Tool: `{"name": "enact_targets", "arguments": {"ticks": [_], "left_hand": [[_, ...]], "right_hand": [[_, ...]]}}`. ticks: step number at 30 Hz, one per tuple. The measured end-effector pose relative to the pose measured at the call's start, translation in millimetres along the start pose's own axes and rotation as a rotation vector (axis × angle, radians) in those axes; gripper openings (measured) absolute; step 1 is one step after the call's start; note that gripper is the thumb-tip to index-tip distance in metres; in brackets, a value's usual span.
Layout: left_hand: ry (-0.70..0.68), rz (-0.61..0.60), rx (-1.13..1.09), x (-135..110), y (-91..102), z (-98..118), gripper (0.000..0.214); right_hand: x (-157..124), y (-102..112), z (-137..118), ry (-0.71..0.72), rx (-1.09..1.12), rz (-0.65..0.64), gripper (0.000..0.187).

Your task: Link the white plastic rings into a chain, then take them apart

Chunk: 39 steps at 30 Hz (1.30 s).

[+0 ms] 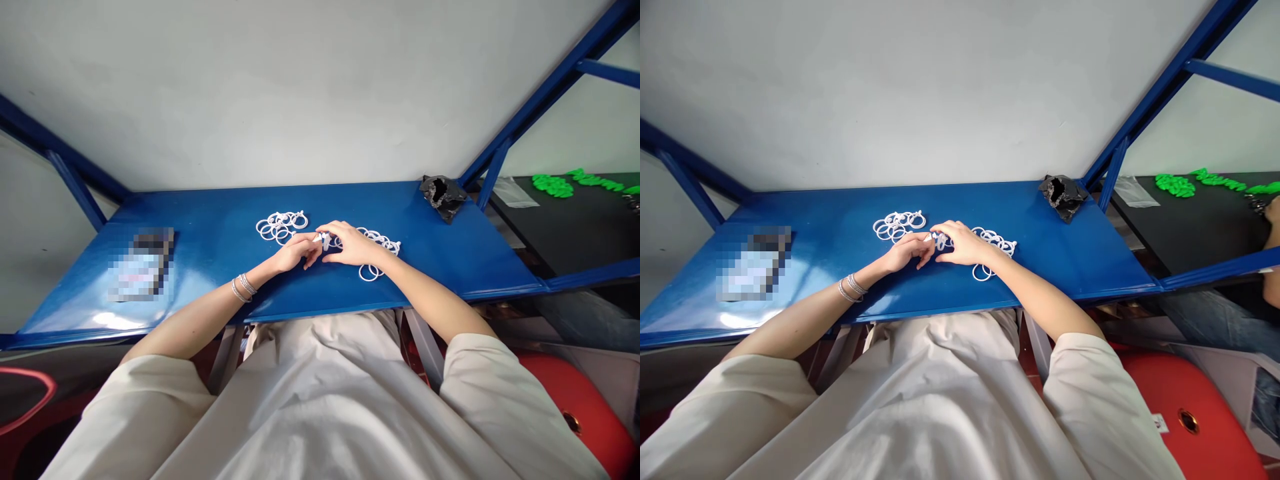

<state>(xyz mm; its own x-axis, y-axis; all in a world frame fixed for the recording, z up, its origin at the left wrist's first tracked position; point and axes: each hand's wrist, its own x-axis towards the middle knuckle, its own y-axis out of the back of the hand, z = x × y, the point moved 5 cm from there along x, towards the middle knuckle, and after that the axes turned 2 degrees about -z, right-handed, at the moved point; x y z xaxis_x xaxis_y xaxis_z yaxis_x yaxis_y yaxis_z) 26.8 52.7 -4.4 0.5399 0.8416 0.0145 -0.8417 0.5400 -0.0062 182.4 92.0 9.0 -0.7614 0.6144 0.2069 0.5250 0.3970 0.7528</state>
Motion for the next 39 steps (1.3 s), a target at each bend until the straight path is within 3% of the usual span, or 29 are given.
{"name": "enact_targets", "arguments": {"ticks": [4, 9, 15, 20, 26, 28, 34, 39], "left_hand": [[0.012, 0.007, -0.008, 1, -0.3, -2, 0.033], [0.027, 0.033, -0.009, 2, -1.7, -4, 0.034], [0.026, 0.060, 0.020, 3, -1.8, -3, 0.035], [0.036, 0.056, 0.007, 3, -2.3, -2, 0.036], [0.008, 0.031, 0.025, 1, -2.2, -2, 0.041], [-0.029, 0.038, 0.067, 1, -1.2, -3, 0.042], [-0.185, 0.154, 0.197, 1, 6.9, -4, 0.048], [-0.230, 0.175, 0.242, 1, 7.6, -6, 0.051]], "right_hand": [[2, -8, 3, -0.043, -0.098, -0.024, 0.043], [-1, 6, 2, -0.067, -0.016, 0.067, 0.042], [-5, 22, -18, 0.053, 0.015, 0.176, 0.031], [-5, 29, -8, 0.004, -0.031, 0.268, 0.040], [-5, 25, 28, -0.227, -0.244, 0.150, 0.059], [-5, 25, 23, -0.200, -0.227, 0.146, 0.057], [-6, 19, -16, 0.078, -0.008, 0.072, 0.035], [-7, 15, -20, 0.134, 0.055, 0.088, 0.040]]}}
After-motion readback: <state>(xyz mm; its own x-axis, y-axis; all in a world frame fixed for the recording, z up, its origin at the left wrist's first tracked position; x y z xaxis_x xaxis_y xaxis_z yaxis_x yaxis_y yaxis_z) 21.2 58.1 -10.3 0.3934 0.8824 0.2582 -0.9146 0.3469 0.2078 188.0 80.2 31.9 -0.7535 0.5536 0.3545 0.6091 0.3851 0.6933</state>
